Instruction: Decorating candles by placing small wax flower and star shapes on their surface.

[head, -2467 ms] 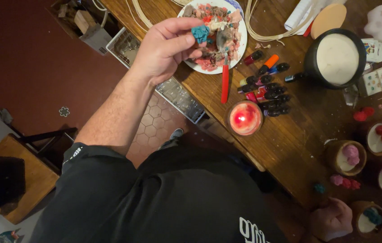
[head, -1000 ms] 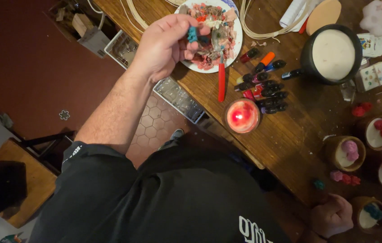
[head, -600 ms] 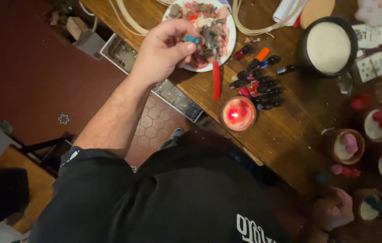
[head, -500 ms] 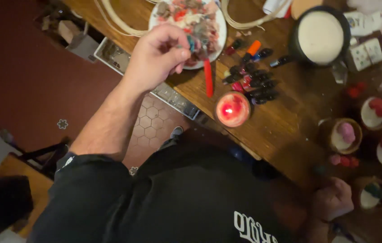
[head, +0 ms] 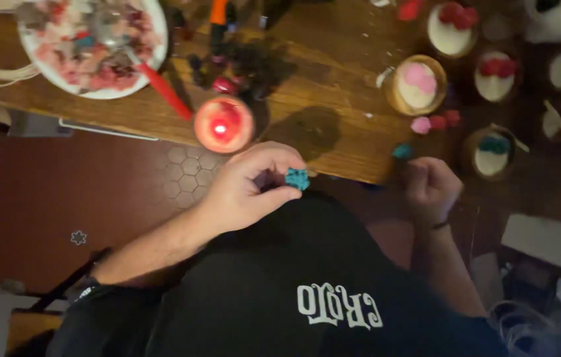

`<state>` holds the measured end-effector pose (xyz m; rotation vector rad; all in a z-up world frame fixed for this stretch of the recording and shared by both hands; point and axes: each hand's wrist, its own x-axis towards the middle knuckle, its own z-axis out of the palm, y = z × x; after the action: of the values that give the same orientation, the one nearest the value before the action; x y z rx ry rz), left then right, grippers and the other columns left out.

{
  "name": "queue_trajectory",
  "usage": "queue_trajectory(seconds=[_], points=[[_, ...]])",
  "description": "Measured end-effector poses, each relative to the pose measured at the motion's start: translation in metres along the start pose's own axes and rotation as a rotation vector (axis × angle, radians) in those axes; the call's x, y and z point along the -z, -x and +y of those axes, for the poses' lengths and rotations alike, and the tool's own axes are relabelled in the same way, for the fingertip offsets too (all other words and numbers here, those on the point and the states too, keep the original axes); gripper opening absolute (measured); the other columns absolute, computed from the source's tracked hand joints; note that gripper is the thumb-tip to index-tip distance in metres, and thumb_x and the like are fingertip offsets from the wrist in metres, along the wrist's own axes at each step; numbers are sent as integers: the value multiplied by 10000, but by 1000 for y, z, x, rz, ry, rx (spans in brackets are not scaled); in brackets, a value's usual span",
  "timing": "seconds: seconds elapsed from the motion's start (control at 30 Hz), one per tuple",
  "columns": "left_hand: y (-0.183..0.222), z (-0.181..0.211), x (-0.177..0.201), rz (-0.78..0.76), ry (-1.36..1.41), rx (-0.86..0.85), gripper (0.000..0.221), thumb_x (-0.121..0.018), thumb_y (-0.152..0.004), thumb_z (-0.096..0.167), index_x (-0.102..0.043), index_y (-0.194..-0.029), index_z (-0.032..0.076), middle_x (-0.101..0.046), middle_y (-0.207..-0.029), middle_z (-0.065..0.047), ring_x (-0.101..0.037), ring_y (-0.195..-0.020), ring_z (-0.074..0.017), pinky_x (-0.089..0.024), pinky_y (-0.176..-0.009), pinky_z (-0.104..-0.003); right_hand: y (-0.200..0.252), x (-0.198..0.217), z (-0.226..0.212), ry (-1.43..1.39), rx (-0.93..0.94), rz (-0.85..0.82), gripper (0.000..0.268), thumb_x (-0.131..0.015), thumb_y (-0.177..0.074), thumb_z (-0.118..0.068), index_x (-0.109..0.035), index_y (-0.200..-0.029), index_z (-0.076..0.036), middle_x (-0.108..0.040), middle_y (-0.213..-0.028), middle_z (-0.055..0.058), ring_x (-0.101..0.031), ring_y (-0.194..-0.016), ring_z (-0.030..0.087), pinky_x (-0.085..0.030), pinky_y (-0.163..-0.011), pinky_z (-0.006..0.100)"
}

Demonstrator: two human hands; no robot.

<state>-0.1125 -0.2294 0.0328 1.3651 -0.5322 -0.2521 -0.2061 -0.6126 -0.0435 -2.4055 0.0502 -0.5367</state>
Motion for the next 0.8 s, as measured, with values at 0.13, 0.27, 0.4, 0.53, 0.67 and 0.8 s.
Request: queue_trajectory(seconds=[0.13,0.27,0.4,0.53,0.67,0.8], points=[[-15,-27,-45,39,22,187,421,-900,-795,89,-719,-1172,43,-665,-864,-95,-700,-763,-170,-622,-711,-306,-21,-9,-50,-220,47,-42,156,-622,-1044,-69,-745,-971,-8,-683,-661,33,-645,-600,231,-556,-726,334],[-25,-59,-81,94,-85,213,432,-939,-745,171,-735,-1122,119,-700,-859,-44,-708,-819,-168,-589,-797,-327,-47,1,-102,-371,151,-119,111,-646,-974,13,-732,-1033,51,-724,-828,127,-699,-697,288,-599,-679,363],[-38,-50,-105,140,-79,186,430,-967,-717,188,-759,-1090,136,-727,-845,-26,-709,-826,-145,-592,-828,-308,-58,11,-104,-434,217,-225,275,-815,-873,16,-724,-1124,83,-720,-1013,191,-731,-802,308,-631,-703,406],[-41,-57,-122,168,-112,166,428,-977,-702,216,-774,-1073,158,-737,-845,-7,-718,-830,-138,-593,-832,-301,-62,14,-91,-451,201,-267,270,-827,-875,6,-737,-1123,65,-705,-1054,219,-729,-821,311,-636,-671,385],[-40,-62,-138,212,-11,205,469,-974,-694,178,-768,-1112,122,-768,-912,-41,-721,-888,-134,-601,-875,-317,-65,17,-82,-500,203,-250,154,-806,-893,44,-755,-1036,69,-724,-981,211,-729,-819,324,-618,-690,390],[-42,-59,-147,249,58,236,457,-956,-724,115,-759,-1135,91,-772,-929,-58,-719,-894,-130,-606,-890,-326,-67,21,-82,-555,170,-248,115,-796,-892,79,-749,-997,88,-717,-947,224,-722,-758,301,-620,-637,371]])
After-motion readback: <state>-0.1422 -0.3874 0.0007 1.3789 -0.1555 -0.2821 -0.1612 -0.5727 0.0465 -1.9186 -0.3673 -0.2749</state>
